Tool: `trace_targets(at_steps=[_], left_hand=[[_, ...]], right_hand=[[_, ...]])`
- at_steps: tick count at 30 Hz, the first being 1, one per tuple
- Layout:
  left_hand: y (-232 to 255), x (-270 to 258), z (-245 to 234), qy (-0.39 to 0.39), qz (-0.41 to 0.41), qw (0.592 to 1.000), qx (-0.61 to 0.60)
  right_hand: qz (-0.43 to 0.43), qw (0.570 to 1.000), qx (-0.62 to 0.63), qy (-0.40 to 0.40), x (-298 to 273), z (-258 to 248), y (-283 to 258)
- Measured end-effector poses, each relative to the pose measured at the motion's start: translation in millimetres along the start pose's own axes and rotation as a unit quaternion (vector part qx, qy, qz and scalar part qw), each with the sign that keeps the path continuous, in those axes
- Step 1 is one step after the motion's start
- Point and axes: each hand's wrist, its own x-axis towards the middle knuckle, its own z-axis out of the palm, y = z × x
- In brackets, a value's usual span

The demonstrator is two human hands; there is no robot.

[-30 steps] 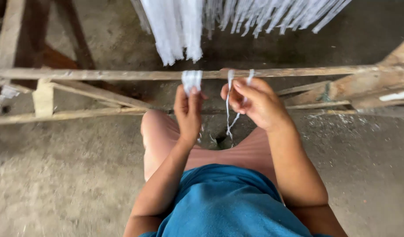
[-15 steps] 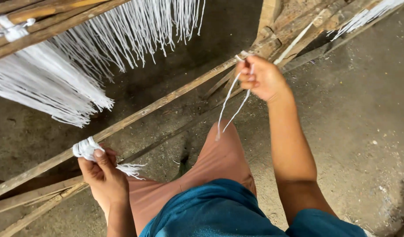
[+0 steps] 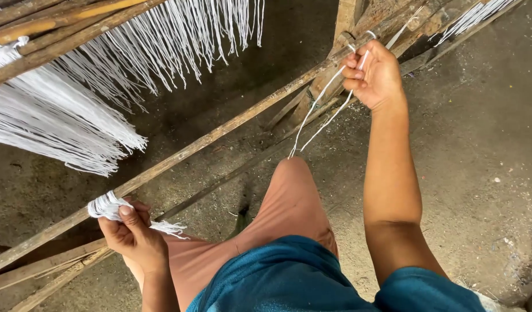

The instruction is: Preparing a weaving loom by arranging wooden sticks and looping white threads around the frame components.

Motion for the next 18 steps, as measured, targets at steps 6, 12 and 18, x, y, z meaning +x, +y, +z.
trace_targets(at_steps=[6,12,18], left_hand=[[4,-1,4,-0.019,0.002,1.0,-0.015],[15,-7,11,-0.008,-0.032,0.999,0.002],[2,-12,4,0.06,-0.015,0.99,0.13]], right_hand=[[-0.055,0.996,0.049,0.053,4,12,29],[-0.331,0.939,-0.064,0.074,23,-2,168],[-0.112,0.94,-0.247,0.208,130,-155,423]])
